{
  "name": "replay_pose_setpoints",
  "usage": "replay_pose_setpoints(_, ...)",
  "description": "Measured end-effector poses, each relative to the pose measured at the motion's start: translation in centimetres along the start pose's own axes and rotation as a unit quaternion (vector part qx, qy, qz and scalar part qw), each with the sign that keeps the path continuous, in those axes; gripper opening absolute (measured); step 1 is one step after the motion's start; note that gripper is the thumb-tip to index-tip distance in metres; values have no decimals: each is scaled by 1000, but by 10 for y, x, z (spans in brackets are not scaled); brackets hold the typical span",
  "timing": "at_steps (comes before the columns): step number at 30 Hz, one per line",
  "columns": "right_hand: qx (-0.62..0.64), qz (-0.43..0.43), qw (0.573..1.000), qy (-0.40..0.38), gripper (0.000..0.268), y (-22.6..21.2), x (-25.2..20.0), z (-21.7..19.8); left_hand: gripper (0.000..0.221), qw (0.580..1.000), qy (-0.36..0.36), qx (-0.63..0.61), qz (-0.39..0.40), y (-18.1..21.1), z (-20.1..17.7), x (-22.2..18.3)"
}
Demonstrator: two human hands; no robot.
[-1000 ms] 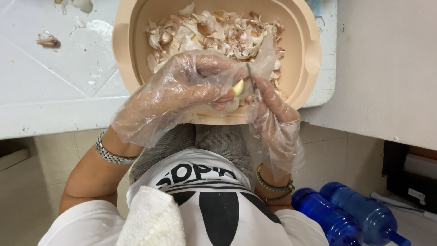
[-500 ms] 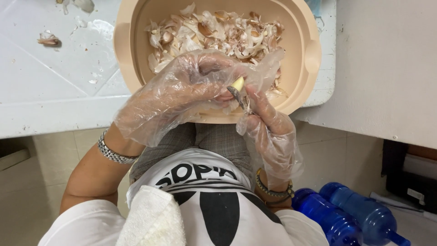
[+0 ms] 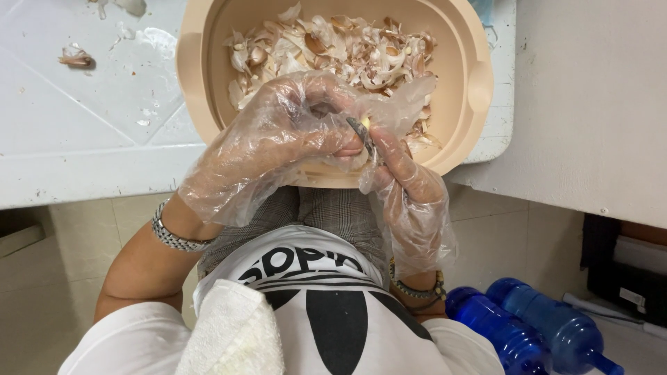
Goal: The person is peeling individual garlic cloves by hand, using a small knife to assist in removing the skin while wearing protective plastic gloves.
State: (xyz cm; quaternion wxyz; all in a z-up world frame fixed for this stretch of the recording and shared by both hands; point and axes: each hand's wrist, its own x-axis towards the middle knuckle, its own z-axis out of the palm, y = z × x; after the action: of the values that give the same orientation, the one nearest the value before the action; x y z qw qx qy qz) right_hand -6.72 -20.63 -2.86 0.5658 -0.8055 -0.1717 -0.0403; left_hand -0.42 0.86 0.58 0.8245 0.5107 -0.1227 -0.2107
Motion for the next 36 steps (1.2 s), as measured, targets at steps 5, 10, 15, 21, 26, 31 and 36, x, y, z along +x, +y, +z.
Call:
replay_pose_setpoints(5,143,34,989,25,40,16,-2,3,20,999,28,25,-15,12,8,-1)
replay_pose_setpoints(10,413,136,900,-27,55,43,-9,-16,17,999,12,-16,-31,11,9,1)
replay_pose_setpoints(15,283,129,950,15,51,33,-4,-11,33,998,28,-6,-60,14,10,0)
replay_pose_setpoints(21,286,105,952,1,52,44,-6,-17,33,994,37,-64,-78,11,12,-5)
replay_pose_setpoints(26,329,110,938,4,57,43,-8,-17,39,982,-20,-181,-50,-10,-1,0)
replay_pose_setpoints(31,557,149,815,-55,54,61,7,-29,51,975,-1,-207,-75,-32,-19,11)
replay_pose_setpoints(36,461,119,878,41,59,51,13,-16,53,976,2,-211,-61,-39,-25,15)
